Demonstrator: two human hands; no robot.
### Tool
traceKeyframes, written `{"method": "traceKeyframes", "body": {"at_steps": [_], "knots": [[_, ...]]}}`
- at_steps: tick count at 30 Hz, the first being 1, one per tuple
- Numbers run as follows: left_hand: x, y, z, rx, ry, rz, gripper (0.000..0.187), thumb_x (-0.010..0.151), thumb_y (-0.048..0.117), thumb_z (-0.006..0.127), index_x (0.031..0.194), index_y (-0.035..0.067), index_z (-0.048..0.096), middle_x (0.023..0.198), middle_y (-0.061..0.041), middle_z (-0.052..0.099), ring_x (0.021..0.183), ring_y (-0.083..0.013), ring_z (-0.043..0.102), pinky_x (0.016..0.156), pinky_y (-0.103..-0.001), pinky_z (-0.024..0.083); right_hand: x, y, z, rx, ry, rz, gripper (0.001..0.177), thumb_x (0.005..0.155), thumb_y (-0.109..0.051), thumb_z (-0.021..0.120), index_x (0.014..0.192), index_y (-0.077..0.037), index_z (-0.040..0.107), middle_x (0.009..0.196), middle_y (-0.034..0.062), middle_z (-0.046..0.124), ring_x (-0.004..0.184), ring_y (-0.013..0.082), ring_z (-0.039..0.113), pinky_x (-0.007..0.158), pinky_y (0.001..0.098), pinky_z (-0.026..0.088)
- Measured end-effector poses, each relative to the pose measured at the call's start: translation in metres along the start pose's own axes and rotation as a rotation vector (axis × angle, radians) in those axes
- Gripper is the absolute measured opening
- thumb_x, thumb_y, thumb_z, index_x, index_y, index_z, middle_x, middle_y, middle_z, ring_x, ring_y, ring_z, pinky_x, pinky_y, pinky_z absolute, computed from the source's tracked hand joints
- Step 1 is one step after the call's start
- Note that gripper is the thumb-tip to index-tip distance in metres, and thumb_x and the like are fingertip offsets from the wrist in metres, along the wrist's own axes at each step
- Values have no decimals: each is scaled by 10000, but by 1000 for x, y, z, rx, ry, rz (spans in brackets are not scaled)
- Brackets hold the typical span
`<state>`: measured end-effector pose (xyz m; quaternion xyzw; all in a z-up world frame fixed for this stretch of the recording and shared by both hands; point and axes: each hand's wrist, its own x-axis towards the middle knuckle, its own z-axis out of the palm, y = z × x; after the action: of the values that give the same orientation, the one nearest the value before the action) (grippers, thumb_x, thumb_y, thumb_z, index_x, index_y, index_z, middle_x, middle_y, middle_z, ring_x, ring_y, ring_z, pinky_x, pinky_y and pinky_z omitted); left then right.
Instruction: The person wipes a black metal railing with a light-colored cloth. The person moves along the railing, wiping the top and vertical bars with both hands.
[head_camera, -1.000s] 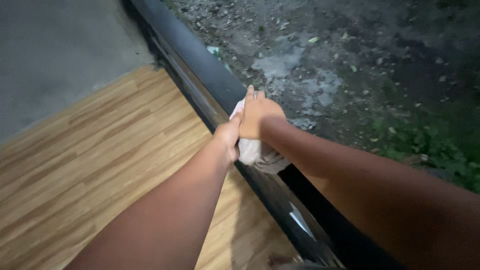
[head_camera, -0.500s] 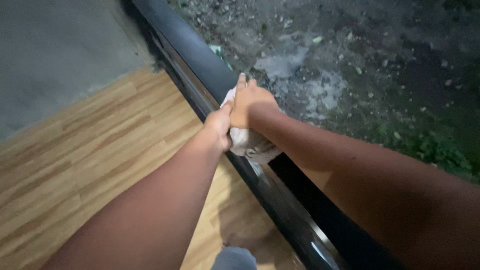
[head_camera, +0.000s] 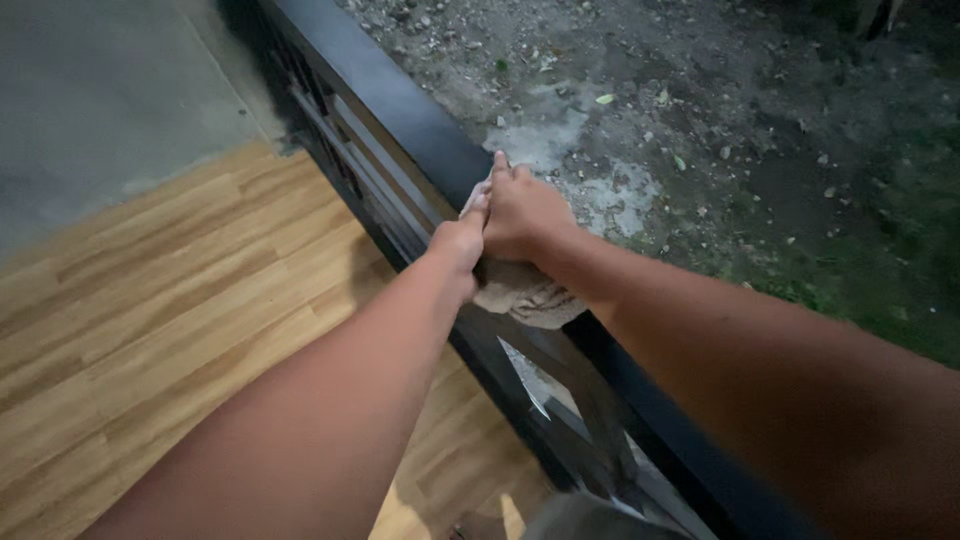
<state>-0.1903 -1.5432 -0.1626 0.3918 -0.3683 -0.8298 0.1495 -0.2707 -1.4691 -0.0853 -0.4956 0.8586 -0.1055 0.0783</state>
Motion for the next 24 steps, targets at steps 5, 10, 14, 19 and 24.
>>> {"method": "traceKeyframes", "body": {"at_steps": [5,10,14,19,24], "knots": [[26,33,-14,9,-7,4,727,953,514,588,1363,-85,553,1296,-224,662,1150,-358,660,978,-528,553,38,-19,-1,-11,2,14,954,834,-439,616,1581,39,264,1362,298,552,1223,451,593,1025,474,488],[62,72,-37,-27,-4,-3,696,949,513,593,1361,-47,563,1306,-204,664,1158,-358,660,989,-516,543,95,-38,9,8,11,-2,916,854,-448,573,1575,37,283,1398,297,527,1232,457,581,1020,486,477],[96,109,-60,-87,-41,-25,638,954,492,588,1331,-22,582,1296,-210,671,1145,-371,668,976,-530,556,152,-54,18,11,2,-21,953,824,-476,596,1554,44,272,1396,288,516,1250,434,566,1021,467,474],[142,157,-92,-96,-38,-30,587,956,488,562,1319,30,617,1288,-189,679,1137,-359,665,973,-531,551,222,-77,35,12,54,-58,929,850,-444,579,1575,49,275,1386,294,534,1245,435,582,1025,466,482],[175,198,-116,-77,9,-32,602,967,510,598,1328,29,621,1317,-179,684,1168,-346,663,1004,-506,550,274,-101,34,46,33,-68,969,825,-443,614,1562,71,252,1368,314,517,1191,449,598,993,475,487]]}}
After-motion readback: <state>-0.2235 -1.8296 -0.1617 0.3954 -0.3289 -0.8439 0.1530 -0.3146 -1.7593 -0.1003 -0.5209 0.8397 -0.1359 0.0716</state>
